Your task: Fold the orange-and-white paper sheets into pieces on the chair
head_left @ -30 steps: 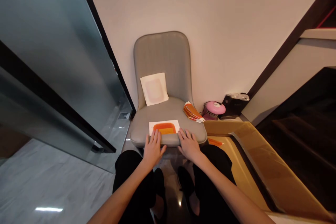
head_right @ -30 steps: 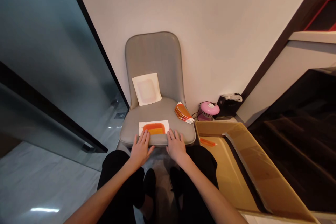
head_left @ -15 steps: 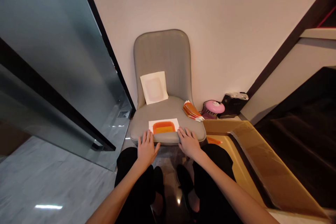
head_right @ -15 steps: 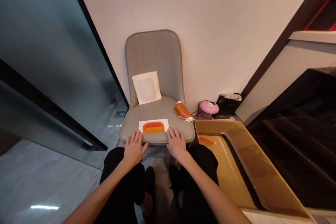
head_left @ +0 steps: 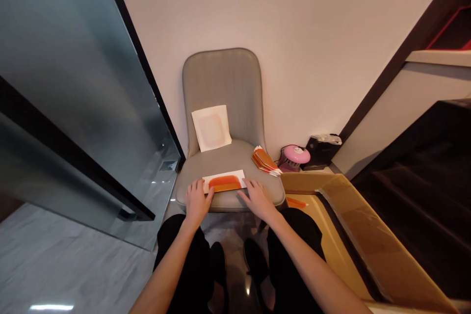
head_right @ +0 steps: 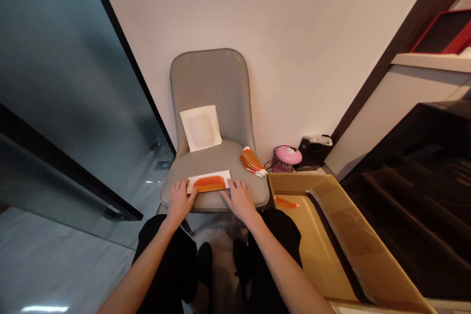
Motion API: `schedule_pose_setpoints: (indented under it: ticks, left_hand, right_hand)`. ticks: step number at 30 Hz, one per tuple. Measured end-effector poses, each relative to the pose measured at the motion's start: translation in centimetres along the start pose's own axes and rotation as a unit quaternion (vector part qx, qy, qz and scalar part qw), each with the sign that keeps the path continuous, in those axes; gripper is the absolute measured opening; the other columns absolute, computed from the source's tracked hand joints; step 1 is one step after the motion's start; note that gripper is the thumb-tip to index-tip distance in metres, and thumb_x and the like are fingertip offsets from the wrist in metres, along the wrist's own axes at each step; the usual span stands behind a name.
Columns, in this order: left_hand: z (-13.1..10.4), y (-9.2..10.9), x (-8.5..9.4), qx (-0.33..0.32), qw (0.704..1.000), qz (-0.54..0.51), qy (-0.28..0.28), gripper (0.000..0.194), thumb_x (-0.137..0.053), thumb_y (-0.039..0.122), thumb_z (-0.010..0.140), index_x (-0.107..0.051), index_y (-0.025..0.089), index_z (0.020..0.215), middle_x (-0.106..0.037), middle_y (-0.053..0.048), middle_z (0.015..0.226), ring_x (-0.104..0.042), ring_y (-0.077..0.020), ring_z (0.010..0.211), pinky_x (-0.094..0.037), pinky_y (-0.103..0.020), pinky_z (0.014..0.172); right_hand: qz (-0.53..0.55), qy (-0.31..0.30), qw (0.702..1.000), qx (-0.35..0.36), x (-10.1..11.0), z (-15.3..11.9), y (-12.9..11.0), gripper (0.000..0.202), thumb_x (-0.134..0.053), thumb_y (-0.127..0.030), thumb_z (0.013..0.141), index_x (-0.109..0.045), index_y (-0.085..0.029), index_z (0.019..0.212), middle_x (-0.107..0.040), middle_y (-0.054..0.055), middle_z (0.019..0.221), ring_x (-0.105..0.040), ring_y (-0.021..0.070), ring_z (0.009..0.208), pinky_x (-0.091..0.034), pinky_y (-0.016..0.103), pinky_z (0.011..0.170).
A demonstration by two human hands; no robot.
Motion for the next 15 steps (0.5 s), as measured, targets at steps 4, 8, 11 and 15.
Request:
schedule_pose_setpoints:
  ticks: [4,8,11,15]
  left_hand:
    - [3.1,-0.1,-1.8,-0.036,0.998,-0.028,-0.052,0.070,-0.063,0.050,0.089,-0.044,0.013,0.145,-0.051,-0.020,0.146,-0.049,-0.0359,0.132,-0.041,-0.049,0.106]
    - [4.2,0.9,-2.6,-0.090,0.990,-0.020,-0.109,0.073,-0.071,0.056,0.082,-0.051,0.017,0.140,-0.056,-0.016,0.140,-0.047,-0.0358,0.132,-0.035,-0.051,0.110]
    - [3.9,1.5,-2.6,-0.120,0.985,-0.006,-0.126,0.064,-0.070,0.061,0.081,-0.060,0.020,0.129,-0.060,-0.013,0.130,-0.051,-0.0341,0.126,-0.033,-0.053,0.110]
    - [3.7,1.7,-2.7,-0.123,0.983,0.008,-0.138,0.073,-0.071,0.063,0.079,-0.056,0.021,0.136,-0.057,-0.013,0.129,-0.051,-0.0348,0.123,-0.034,-0.053,0.109]
  right_hand:
    - [0.000,0.011,0.998,-0.055,-0.2,1.7,0.2,0.064,-0.050,-0.046,0.099,-0.039,-0.013,0.153,-0.059,0.020,0.135,-0.053,0.0340,0.120,-0.040,0.043,0.098]
    - [0.012,0.017,0.994,-0.105,-0.4,2.9,0.7,0.064,-0.056,-0.047,0.095,-0.045,-0.014,0.149,-0.060,0.019,0.133,-0.052,0.0351,0.119,-0.040,0.042,0.095]
    - [0.037,0.018,0.991,-0.125,-0.4,3.4,1.2,0.056,-0.058,-0.048,0.093,-0.055,-0.016,0.140,-0.062,0.016,0.128,-0.054,0.0324,0.114,-0.039,0.039,0.093]
    - [0.039,0.008,0.992,-0.119,-0.6,3.6,1.4,0.051,-0.064,-0.043,0.089,-0.062,-0.018,0.134,-0.063,0.014,0.124,-0.054,0.0320,0.113,-0.038,0.039,0.094]
Point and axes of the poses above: each hand's wrist, its own z-axis towards the middle knuckle, its own x-axis out of the back of the hand, y = z × x, the point moved 6 cm from there along z, towards the middle knuckle
